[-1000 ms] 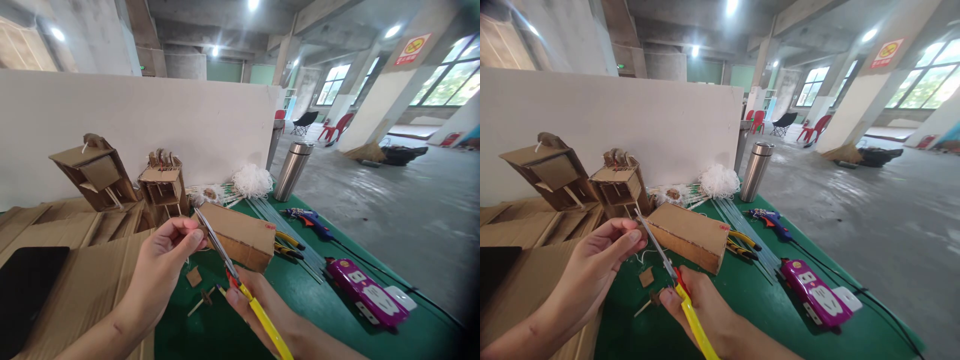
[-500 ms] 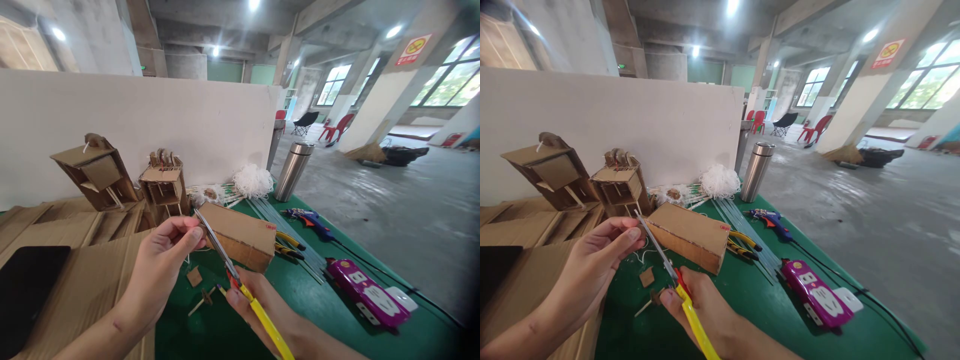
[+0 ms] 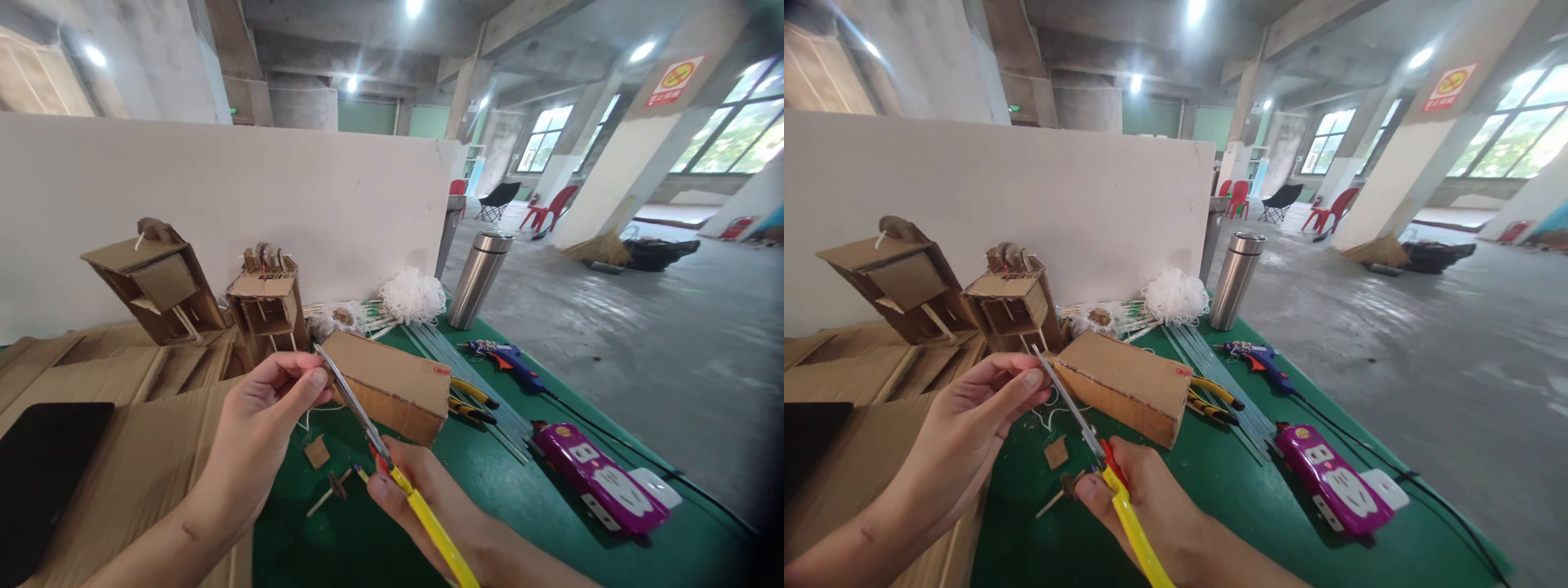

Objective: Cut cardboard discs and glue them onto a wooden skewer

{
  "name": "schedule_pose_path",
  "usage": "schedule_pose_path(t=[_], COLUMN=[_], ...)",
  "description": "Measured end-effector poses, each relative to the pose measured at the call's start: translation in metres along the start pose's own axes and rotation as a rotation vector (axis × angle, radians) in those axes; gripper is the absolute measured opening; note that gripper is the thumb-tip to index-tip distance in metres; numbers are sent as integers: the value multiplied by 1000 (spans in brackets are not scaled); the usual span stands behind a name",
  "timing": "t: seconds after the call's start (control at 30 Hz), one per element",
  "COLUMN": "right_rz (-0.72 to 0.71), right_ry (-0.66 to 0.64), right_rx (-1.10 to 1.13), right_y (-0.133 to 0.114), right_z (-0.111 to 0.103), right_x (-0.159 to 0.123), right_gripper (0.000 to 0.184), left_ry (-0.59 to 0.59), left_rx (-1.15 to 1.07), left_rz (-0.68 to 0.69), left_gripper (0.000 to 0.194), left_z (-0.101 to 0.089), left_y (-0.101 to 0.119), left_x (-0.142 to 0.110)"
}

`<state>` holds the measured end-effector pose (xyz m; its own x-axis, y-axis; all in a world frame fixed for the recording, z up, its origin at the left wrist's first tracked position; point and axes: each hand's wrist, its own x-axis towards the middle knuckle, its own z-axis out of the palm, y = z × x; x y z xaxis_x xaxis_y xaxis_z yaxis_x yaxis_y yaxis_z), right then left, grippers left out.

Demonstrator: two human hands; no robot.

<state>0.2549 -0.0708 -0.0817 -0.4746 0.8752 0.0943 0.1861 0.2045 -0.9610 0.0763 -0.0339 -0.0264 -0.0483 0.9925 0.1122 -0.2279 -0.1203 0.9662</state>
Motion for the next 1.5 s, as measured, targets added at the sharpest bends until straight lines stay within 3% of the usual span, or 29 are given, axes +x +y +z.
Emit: schedule_pose_path(t=[0.77, 1.17, 1.5], right_rz=[-5, 12, -26], right_ry=[1, -70, -39], right_rx=[-72, -47, -86], right_y=[3, 1, 6], right_z=[3, -1, 0], right_x=[-4, -7, -5], right_gripper=[57, 58, 56], left_ry=[-40, -45, -36], left_rx=[-14, -12, -29], left_rz=[71, 68, 96], left_gripper=[14, 15, 13], left_z=[5, 5, 5], left_y=[-3, -1, -3], left_x=[-9, -12, -10])
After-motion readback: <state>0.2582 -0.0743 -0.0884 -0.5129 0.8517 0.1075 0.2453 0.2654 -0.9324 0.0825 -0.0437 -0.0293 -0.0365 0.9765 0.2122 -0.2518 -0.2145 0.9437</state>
